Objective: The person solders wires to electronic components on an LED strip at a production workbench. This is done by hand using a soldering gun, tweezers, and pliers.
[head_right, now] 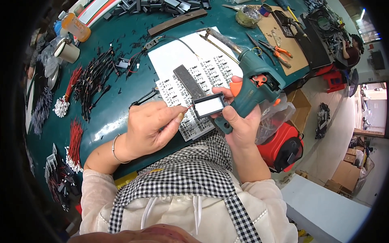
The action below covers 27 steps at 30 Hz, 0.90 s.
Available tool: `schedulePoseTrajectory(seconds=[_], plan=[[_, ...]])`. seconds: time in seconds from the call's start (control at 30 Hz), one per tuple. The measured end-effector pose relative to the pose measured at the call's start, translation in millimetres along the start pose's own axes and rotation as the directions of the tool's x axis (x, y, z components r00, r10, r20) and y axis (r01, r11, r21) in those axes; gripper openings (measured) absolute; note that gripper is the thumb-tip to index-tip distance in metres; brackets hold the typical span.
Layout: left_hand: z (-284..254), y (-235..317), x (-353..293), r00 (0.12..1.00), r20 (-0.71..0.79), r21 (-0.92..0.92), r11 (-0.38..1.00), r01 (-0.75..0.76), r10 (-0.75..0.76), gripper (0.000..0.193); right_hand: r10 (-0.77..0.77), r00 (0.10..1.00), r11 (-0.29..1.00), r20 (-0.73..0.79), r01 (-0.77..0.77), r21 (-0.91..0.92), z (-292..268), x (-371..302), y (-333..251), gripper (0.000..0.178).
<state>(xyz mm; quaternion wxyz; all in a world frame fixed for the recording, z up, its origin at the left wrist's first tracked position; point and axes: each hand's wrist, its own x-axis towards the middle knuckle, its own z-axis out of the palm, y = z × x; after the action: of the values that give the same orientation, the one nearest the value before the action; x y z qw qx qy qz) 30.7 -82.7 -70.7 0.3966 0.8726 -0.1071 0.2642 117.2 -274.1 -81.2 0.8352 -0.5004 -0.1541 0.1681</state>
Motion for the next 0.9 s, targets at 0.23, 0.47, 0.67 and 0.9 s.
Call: schedulePoseTrajectory(seconds=[0.23, 0.47, 0.67, 0.9], plan=[[6.0, -6.4, -0.7, 0.996, 0.027, -0.183, 0.979, 0.089, -0.085, 0.008, 0.012, 1.0, 1.0, -0.006, -0.012, 0.008, 1.9, -1.2, 0.9, 0.071], [-1.8, 3.4, 3.7, 0.897, 0.299, -0.283, 0.868, 0.408, -0.325, 0.031, -0.007, 0.997, 0.998, 0.077, 0.012, -0.058, 0.2, 1.5, 5.9, 0.073], [5.1, -1.9, 5.5, 0.969, 0.236, -0.296, 0.945, 0.14, -0.07, 0.024, 0.042, 0.994, 0.99, 0.103, -0.027, -0.14, 0.2, -2.3, 14.9, 0.078], [6.7, 0.1, 3.0, 0.988, 0.144, -0.257, 0.962, 0.087, -0.05, 0.007, 0.033, 0.994, 0.979, 0.105, -0.011, -0.203, 3.8, -10.1, 13.4, 0.077]])
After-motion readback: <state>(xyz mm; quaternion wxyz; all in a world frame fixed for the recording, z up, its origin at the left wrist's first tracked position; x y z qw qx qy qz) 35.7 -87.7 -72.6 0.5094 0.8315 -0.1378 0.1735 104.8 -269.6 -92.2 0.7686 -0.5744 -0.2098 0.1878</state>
